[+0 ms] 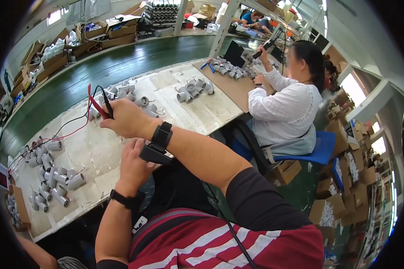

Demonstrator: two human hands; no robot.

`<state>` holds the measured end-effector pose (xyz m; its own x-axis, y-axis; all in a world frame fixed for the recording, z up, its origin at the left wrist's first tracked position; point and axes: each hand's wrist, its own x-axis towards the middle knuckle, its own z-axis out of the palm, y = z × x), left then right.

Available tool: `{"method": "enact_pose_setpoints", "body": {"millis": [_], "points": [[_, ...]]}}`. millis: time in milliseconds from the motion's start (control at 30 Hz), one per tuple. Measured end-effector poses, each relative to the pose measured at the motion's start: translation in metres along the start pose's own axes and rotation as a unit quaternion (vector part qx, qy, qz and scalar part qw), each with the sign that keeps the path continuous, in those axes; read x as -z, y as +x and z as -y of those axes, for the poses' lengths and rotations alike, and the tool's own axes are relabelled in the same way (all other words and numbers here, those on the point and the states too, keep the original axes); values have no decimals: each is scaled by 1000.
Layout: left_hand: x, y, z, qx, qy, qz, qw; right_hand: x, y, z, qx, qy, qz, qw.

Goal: The person tests electrical components by touching a probe to the internal parts of plastic T-joints, repeating this process for several units. They then clear the workspace by pushing the tested housings into a pile.

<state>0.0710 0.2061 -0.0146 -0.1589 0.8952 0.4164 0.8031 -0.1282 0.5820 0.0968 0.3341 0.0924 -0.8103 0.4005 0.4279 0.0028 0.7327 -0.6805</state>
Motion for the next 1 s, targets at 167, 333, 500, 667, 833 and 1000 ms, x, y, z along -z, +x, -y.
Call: {"method": "enact_pose_setpoints", "body": {"millis": [167, 333, 500, 667, 833, 1000], "points": [[32, -42, 10, 50, 59, -63, 995, -4, -14, -9, 7, -17, -13, 1000], [69, -68, 24, 152, 15, -90, 984, -20, -29, -26, -6, -35, -30, 999], [96, -96, 41, 185, 25, -157, 970, -72, -48, -32, -214, 276, -21, 937], [94, -109, 42, 197, 2, -174, 965, -103, -66, -17, -218, 343, -30, 913], [92, -108, 40, 216, -10, -184, 959, -115, -75, -12, -222, 344, -30, 912], [91, -104, 34, 189, -4, -180, 965, -120, -75, -22, -193, 282, -33, 939]]}}
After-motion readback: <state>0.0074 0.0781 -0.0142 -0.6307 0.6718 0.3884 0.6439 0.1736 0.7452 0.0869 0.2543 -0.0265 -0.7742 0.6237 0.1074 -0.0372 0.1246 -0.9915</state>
